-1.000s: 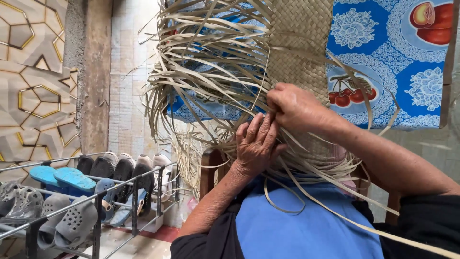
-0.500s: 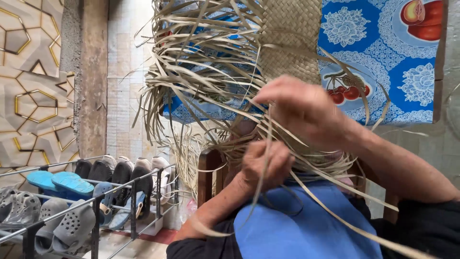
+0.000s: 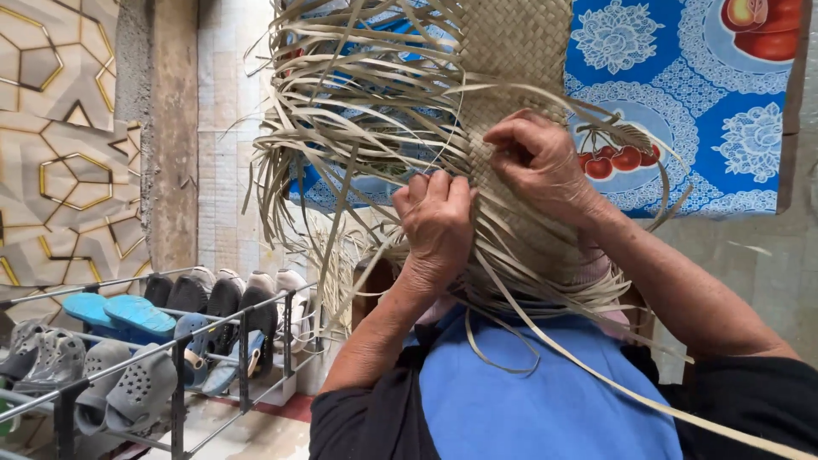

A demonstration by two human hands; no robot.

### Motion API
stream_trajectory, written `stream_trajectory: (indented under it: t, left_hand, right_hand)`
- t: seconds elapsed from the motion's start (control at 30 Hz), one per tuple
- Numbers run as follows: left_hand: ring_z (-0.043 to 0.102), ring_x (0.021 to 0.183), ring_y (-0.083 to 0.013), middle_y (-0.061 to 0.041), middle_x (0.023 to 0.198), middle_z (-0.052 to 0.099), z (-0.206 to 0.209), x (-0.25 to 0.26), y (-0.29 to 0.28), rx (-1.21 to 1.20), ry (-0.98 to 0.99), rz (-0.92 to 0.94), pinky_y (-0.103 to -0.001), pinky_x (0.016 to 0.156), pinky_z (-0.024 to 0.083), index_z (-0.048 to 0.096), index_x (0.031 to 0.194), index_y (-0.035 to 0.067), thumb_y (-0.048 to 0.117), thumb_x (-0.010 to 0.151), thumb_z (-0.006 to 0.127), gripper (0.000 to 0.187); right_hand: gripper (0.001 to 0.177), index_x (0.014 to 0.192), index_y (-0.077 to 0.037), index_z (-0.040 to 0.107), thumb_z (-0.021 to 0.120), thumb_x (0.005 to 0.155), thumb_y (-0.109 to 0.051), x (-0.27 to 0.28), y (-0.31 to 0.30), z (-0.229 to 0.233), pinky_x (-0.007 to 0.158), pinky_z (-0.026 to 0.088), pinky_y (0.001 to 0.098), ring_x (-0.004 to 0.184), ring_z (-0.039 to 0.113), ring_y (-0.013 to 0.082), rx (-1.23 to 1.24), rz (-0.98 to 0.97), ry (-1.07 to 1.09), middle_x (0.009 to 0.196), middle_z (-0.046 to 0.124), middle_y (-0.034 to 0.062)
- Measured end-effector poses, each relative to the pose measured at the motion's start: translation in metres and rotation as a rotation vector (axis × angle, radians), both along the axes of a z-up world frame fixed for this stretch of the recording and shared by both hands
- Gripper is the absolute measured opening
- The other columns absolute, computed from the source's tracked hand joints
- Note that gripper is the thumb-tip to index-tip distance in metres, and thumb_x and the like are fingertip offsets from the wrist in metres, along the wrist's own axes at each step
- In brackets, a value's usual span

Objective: The person is weaving long, thin strips of natural fiber into a larger mat-like structure.

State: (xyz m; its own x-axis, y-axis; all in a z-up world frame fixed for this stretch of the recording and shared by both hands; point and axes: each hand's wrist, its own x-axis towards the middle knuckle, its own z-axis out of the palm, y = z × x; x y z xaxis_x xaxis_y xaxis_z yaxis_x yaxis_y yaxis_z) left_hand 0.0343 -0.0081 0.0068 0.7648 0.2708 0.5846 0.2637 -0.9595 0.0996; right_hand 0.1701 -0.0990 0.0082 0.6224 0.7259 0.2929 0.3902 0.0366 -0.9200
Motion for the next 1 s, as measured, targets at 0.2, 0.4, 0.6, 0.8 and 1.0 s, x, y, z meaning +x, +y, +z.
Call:
stream_trajectory:
  t: [0.2, 0.4, 0.6, 0.8, 1.0]
  left_hand:
    - [0.048, 0.061, -0.0211, -0.003, 0.063, 0.043, 0.004, 0.007, -0.007, 0.019, 0.063, 0.072, -0.034, 0.054, 0.035, 0.050, 0.067, 0.011, 0.016, 0.066, 0.059, 0.011]
    - [0.050, 0.048, -0.0235, -0.002, 0.053, 0.041, 0.007, -0.002, -0.004, -0.090, 0.097, 0.026, -0.036, 0.046, 0.036, 0.046, 0.060, 0.011, 0.018, 0.058, 0.051, 0.009]
    - [0.053, 0.052, -0.0215, 0.000, 0.054, 0.046, -0.006, -0.035, -0.002, -0.234, 0.071, 0.082, -0.033, 0.051, 0.037, 0.051, 0.061, 0.013, 0.017, 0.058, 0.053, 0.006]
    - [0.058, 0.057, -0.0217, -0.003, 0.057, 0.055, -0.031, -0.087, 0.002, -0.521, 0.155, 0.152, -0.032, 0.053, 0.039, 0.059, 0.069, 0.013, 0.016, 0.066, 0.054, 0.007]
    - [0.060, 0.061, -0.0252, -0.006, 0.059, 0.057, -0.035, -0.129, 0.013, -0.705, 0.373, 0.307, -0.036, 0.056, 0.044, 0.058, 0.069, 0.016, 0.021, 0.070, 0.053, 0.008]
  right_hand:
    - [0.024, 0.096, -0.009, 0.066, 0.068, 0.073, -0.002, 0.001, 0.001, -0.002, 0.055, 0.046, 0.0284, 0.066, 0.054, 0.0197, -0.007, 0.094, -0.123, 0.085, 0.054, 0.0091]
    - [0.021, 0.094, -0.013, 0.066, 0.071, 0.074, -0.010, 0.001, 0.002, -0.014, 0.062, 0.047, 0.0336, 0.077, 0.058, 0.0281, -0.074, 0.064, -0.252, 0.090, 0.054, 0.0084]
    - [0.023, 0.096, -0.010, 0.065, 0.072, 0.074, -0.008, 0.002, 0.001, -0.008, 0.057, 0.045, 0.0339, 0.070, 0.055, 0.0285, -0.088, 0.095, -0.239, 0.087, 0.051, 0.0107]
    - [0.023, 0.097, -0.010, 0.064, 0.072, 0.076, -0.009, 0.000, 0.002, -0.007, 0.057, 0.045, 0.0311, 0.070, 0.055, 0.0256, -0.088, 0.107, -0.212, 0.088, 0.052, 0.0107]
    - [0.021, 0.097, -0.007, 0.063, 0.070, 0.077, -0.005, -0.009, 0.000, -0.001, 0.064, 0.046, 0.0343, 0.075, 0.056, 0.0301, -0.052, 0.081, -0.205, 0.089, 0.051, 0.0132]
